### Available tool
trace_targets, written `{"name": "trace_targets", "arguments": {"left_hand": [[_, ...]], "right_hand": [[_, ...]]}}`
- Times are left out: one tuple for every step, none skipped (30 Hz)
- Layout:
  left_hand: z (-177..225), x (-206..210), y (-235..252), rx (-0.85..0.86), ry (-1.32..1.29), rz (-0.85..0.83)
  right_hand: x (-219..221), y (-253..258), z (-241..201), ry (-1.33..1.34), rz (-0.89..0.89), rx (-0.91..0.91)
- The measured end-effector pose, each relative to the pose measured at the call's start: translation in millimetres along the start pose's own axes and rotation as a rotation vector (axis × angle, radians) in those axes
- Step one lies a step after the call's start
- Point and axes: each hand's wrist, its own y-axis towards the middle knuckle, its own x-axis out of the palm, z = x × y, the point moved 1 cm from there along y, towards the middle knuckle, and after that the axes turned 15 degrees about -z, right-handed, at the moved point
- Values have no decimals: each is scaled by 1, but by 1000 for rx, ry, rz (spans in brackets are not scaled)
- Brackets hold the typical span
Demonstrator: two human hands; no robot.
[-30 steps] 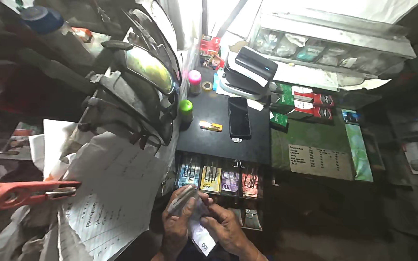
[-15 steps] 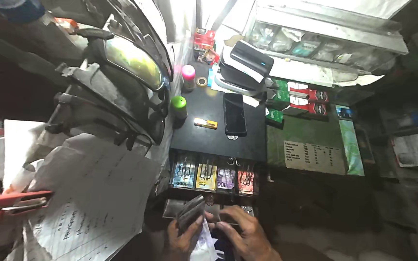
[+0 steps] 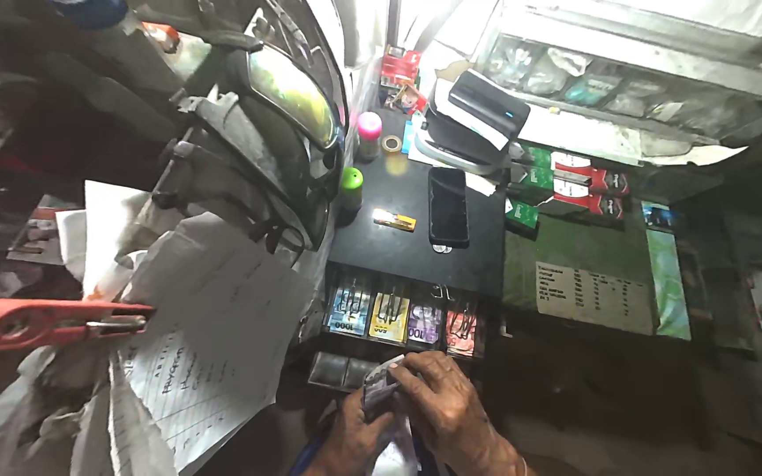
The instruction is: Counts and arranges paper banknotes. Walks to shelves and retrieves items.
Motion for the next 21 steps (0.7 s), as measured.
{"name": "trace_targets", "arguments": {"left_hand": [[0, 0, 0, 3, 3, -2], [0, -1, 0, 6, 12, -4], [0, -1, 0, 7, 22, -4], [0, -1, 0, 7, 37, 0], [-1, -1, 0, 13, 53, 3], [-2, -1, 1, 26, 67, 2], [-2, -1, 1, 43, 78, -4], [-3, -1, 2, 60, 88, -12], [-3, -1, 3, 71, 97, -18], [-3, -1, 4, 85, 99, -28], [-3, -1, 4, 95, 102, -40], [-4, -1, 4, 105, 97, -50], [-4, -1, 5, 111, 93, -56], [-5, -2, 5, 116, 85, -62], [-4, -2, 5, 116, 80, -66], [-3, -2, 5, 111, 80, -66], [-2, -2, 5, 105, 78, -63], [-2, -2, 5, 101, 81, -59], [-2, -3, 5, 99, 84, -58], [-3, -3, 5, 98, 85, -60], [-3, -3, 4, 98, 80, -66]], "right_hand": [[0, 1, 0, -10, -6, -2], [0, 1, 1, -18, -7, -2], [0, 1, 1, -28, -7, -1], [1, 0, 1, -41, -4, 0], [1, 0, 1, -53, -1, 0], [0, -1, 1, -60, 3, -4], [0, -2, 1, -60, 9, -10], [0, -3, 1, -56, 17, -19], [0, -3, 2, -49, 24, -29], [0, -4, 3, -41, 31, -41], [0, -4, 3, -34, 35, -49], [0, -5, 3, -31, 34, -54], [-1, -5, 4, -30, 29, -56], [0, -5, 4, -30, 27, -57], [0, -6, 4, -29, 30, -59], [1, -6, 5, -26, 35, -62], [1, -7, 5, -22, 39, -66], [2, -7, 5, -19, 42, -71], [2, -7, 5, -14, 46, -77], [1, -7, 5, -8, 48, -82], [0, -7, 6, -2, 51, -88]]}}
